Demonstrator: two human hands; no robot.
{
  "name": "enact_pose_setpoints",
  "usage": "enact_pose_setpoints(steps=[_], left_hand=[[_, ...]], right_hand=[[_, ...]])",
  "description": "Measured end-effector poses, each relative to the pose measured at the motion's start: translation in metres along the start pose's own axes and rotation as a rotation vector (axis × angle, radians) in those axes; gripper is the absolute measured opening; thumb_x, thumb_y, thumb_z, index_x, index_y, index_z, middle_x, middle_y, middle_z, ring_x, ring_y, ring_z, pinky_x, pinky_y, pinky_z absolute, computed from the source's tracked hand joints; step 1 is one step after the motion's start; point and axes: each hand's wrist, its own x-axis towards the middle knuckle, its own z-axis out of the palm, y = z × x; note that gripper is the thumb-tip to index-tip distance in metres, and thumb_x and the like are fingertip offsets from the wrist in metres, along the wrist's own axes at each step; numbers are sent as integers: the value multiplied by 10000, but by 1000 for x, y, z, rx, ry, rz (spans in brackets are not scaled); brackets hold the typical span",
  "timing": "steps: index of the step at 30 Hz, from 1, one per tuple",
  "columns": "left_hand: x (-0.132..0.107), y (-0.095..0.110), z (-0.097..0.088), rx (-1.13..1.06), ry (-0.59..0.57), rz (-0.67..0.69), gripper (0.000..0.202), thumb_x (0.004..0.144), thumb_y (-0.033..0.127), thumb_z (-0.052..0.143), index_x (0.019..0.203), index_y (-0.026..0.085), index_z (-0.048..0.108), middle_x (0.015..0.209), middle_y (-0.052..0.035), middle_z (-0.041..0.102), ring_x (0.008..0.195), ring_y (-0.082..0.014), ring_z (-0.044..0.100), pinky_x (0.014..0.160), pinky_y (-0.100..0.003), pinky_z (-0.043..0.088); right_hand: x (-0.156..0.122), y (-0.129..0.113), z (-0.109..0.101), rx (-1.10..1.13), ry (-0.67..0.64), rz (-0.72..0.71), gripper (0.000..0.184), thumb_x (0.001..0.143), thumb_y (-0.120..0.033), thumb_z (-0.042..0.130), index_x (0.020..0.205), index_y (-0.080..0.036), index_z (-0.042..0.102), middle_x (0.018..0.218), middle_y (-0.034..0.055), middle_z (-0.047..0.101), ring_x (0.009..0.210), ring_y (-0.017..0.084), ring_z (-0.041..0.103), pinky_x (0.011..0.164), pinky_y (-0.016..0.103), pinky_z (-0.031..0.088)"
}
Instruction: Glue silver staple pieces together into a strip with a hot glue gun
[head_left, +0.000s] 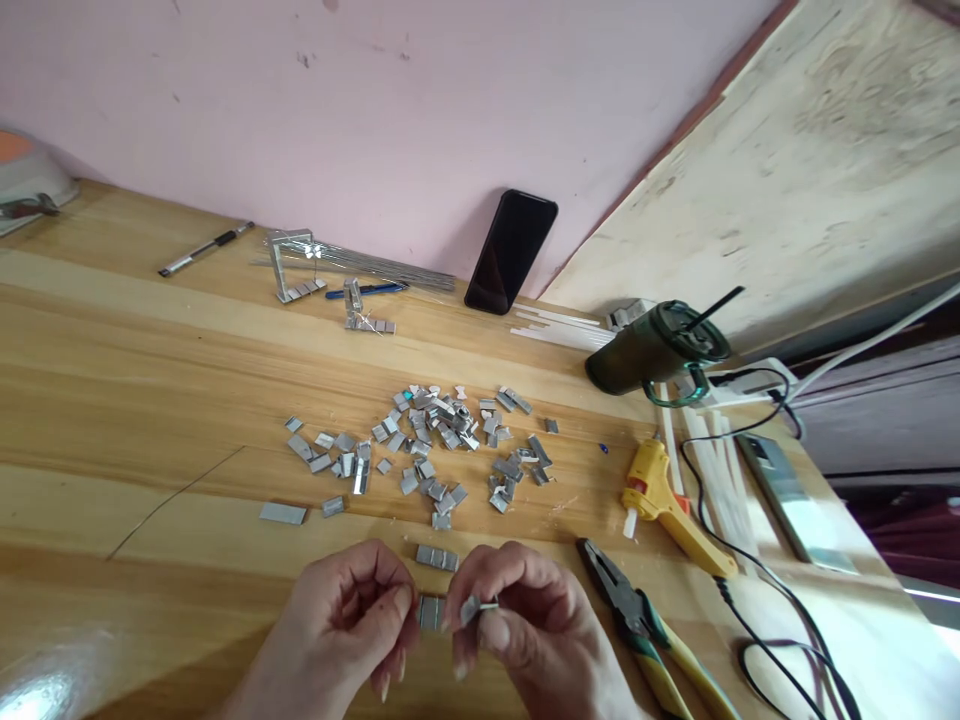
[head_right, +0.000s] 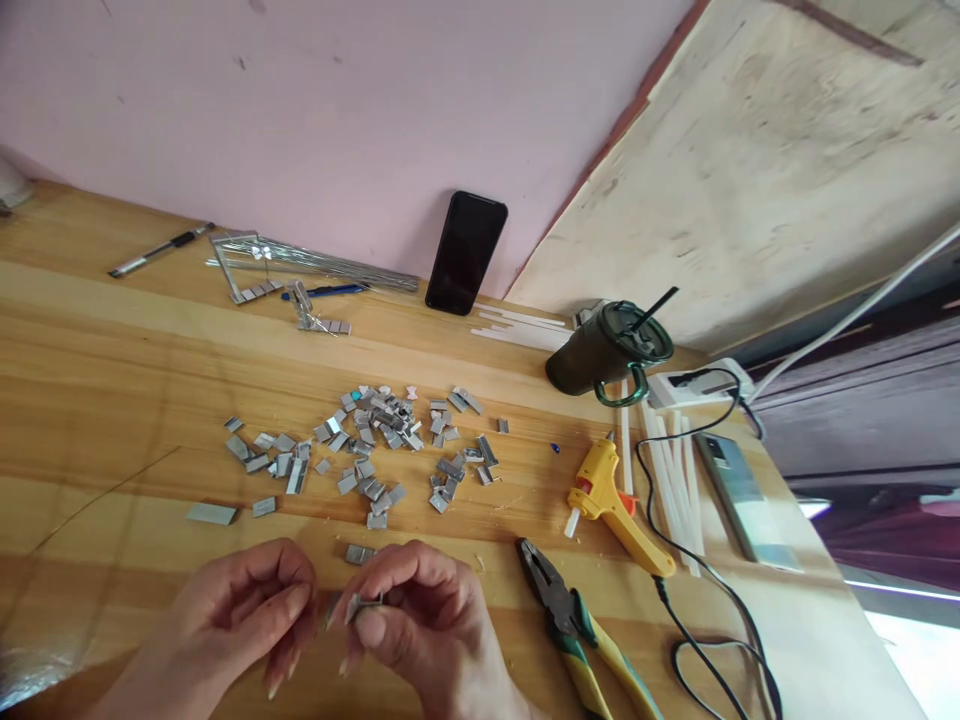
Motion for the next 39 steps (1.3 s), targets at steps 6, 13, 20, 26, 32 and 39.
enact_pose_setpoints(steps=[6, 13, 20, 26, 32, 39], left_hand=[[-9, 13, 8, 25, 115, 23, 312, 717, 462, 723, 634, 186, 604, 542, 39, 531, 512, -94, 460, 510, -208, 388], [-9, 11, 9, 56, 64, -14, 309, 690, 458, 736, 647, 175, 619, 537, 58, 481, 512, -87, 425, 509, -194, 346], [-3, 4, 1, 48, -85, -40, 450, 705, 585, 721, 648, 181, 531, 533, 65, 463, 496, -80, 421, 492, -188, 336], [-1, 6, -1, 4, -169, -78, 443, 726, 588, 700, 662, 181, 535, 560, 45, 522, 489, -86, 473, 500, -200, 399], [-1, 9, -2, 268, -104, -55, 222, 748, 385, 640, 677, 181, 585, 563, 40, 521, 517, -112, 485, 495, -209, 383], [-6, -2, 2, 613, 109, 210, 166, 759, 216, 514, 646, 208, 636, 624, 14, 644, 600, -147, 590, 569, -206, 421]], right_hand=[[0, 12, -4, -83, 6, 1, 255, 668, -390, 848, 758, -209, 693, 713, -19, 577, 525, 73, 489, 481, 191, 413], [4, 9, -9, -420, -82, -179, 165, 800, -374, 741, 814, -215, 702, 751, -11, 556, 607, 93, 495, 580, 229, 413], [2, 7, -10, -457, -109, -73, 220, 775, -412, 756, 766, -201, 696, 699, -33, 500, 566, 78, 451, 544, 211, 383], [-1, 2, -13, -382, -130, 62, 303, 752, -481, 759, 781, -193, 670, 692, -40, 498, 542, 70, 433, 535, 216, 367], [0, -12, -4, -750, -107, 6, 52, 771, -218, 660, 735, -184, 642, 686, -23, 544, 603, 104, 522, 573, 213, 421], [0, 0, 1, -1150, -81, -441, 142, 729, -60, 571, 761, -197, 588, 650, -42, 552, 524, 94, 550, 517, 196, 429]])
